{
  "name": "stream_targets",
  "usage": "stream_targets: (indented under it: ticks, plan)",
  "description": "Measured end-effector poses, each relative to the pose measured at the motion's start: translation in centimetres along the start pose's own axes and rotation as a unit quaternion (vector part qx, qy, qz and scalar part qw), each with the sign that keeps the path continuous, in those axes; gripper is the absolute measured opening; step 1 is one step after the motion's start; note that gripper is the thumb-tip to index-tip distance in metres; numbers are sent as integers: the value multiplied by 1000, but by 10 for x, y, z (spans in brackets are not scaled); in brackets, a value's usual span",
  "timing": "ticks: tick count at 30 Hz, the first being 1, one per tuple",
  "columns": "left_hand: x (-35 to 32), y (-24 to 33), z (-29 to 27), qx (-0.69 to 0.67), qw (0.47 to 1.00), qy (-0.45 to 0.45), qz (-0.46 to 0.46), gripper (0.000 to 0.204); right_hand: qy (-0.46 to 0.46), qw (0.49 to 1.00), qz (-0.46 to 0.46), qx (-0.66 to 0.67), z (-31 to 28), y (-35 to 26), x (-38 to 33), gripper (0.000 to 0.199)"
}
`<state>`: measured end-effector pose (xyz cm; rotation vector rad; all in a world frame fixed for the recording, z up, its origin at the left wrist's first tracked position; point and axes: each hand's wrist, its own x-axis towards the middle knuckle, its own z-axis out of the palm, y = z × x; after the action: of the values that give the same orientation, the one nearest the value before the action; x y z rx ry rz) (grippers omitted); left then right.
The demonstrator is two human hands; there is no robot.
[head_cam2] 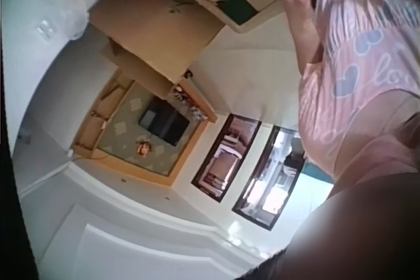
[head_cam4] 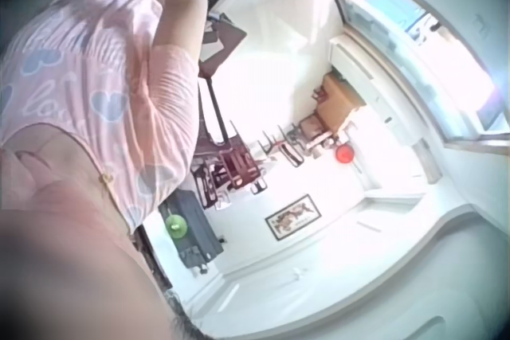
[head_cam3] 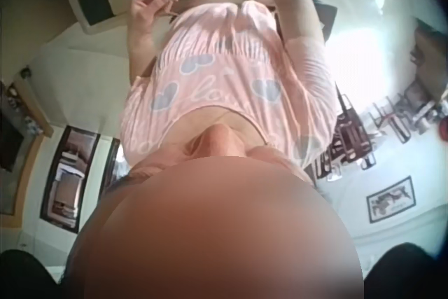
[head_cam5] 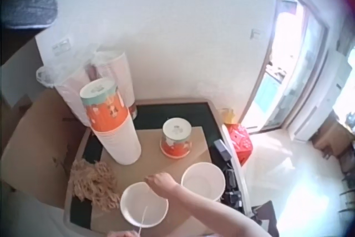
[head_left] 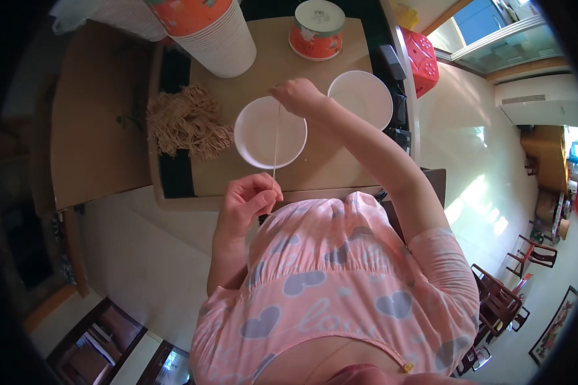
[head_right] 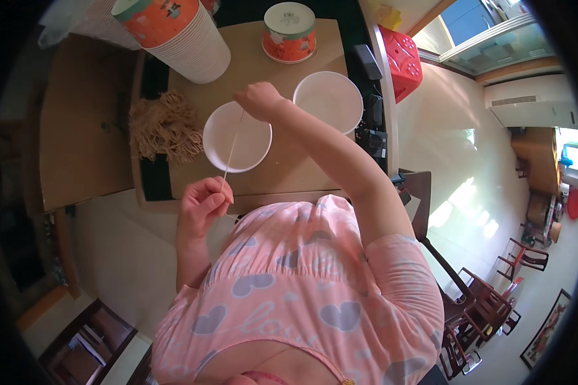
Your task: Applying rubber bands to the rims of paper buckets and organizing them.
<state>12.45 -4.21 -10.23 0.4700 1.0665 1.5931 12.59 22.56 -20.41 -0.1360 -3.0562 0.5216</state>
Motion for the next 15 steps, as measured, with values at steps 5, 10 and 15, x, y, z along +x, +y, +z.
stream_targets:
  ticks: [5,10,15]
  plan:
    - [5,-20,-17,-182,979,46,83,8,250,967,-7,46,-22,-30,1,17]
    - [11,-28,-24,-234,960,71,137,7,-163,847,68,501,-44,-113,-98,32]
    - [10,-46,-36,-151,978,133,63,8,-200,740,111,632,17,-119,-141,15]
